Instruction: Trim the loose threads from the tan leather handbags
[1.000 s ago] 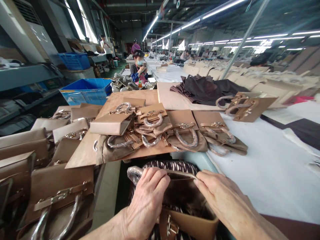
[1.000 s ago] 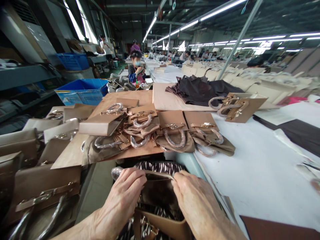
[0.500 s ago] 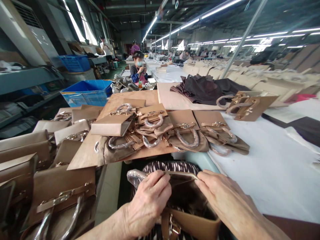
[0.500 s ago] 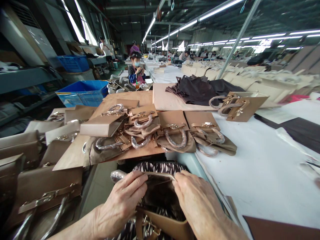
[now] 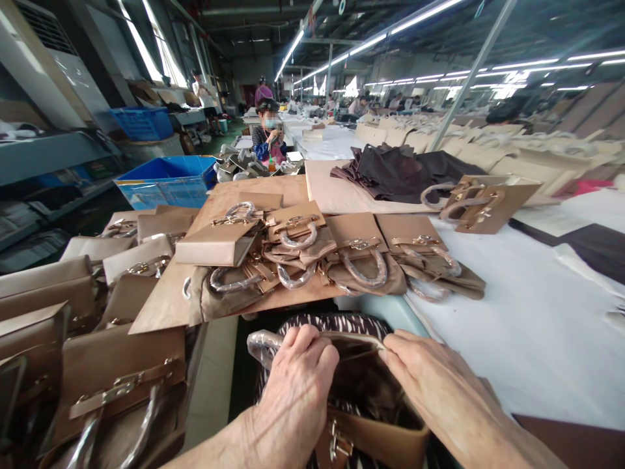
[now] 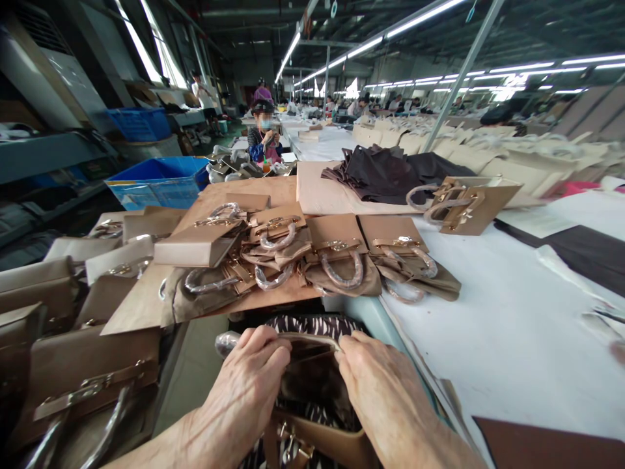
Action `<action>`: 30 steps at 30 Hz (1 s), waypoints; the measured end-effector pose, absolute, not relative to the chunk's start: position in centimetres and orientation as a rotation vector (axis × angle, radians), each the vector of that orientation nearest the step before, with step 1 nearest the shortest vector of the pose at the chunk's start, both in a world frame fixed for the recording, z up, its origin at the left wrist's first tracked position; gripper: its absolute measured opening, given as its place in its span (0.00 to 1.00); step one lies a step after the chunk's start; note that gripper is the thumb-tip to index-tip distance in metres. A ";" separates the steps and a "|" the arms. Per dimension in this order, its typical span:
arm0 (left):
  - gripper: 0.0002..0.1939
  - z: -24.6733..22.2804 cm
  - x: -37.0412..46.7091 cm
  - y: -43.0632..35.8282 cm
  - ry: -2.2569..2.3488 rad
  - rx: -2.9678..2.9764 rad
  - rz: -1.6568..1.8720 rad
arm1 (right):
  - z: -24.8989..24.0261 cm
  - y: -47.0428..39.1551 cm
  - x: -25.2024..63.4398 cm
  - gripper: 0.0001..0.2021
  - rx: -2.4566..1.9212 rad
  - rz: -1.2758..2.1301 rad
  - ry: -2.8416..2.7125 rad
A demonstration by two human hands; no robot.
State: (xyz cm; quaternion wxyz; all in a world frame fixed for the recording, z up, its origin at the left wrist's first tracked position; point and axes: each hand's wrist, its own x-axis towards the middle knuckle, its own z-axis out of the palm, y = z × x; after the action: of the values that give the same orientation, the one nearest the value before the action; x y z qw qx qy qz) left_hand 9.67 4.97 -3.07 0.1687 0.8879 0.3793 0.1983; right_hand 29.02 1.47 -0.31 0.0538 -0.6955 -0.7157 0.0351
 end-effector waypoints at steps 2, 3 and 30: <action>0.08 -3.1 9.9 5.2 1.094 2.500 0.558 | -0.5 1.5 29.1 0.13 -2.108 0.108 -2.191; 0.09 -3.2 9.9 5.4 1.091 2.495 0.572 | -0.6 1.5 29.2 0.12 -2.107 0.109 -2.200; 0.08 -0.8 10.9 8.0 1.063 2.627 0.217 | 0.5 1.7 28.8 0.11 -2.147 0.265 -2.186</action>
State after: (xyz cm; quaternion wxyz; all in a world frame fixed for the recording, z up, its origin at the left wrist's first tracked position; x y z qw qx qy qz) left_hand 10.87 7.99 -0.75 0.1492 0.9139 0.3700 0.0755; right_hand 28.79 1.68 0.51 0.0332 -0.6978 -0.7103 0.0862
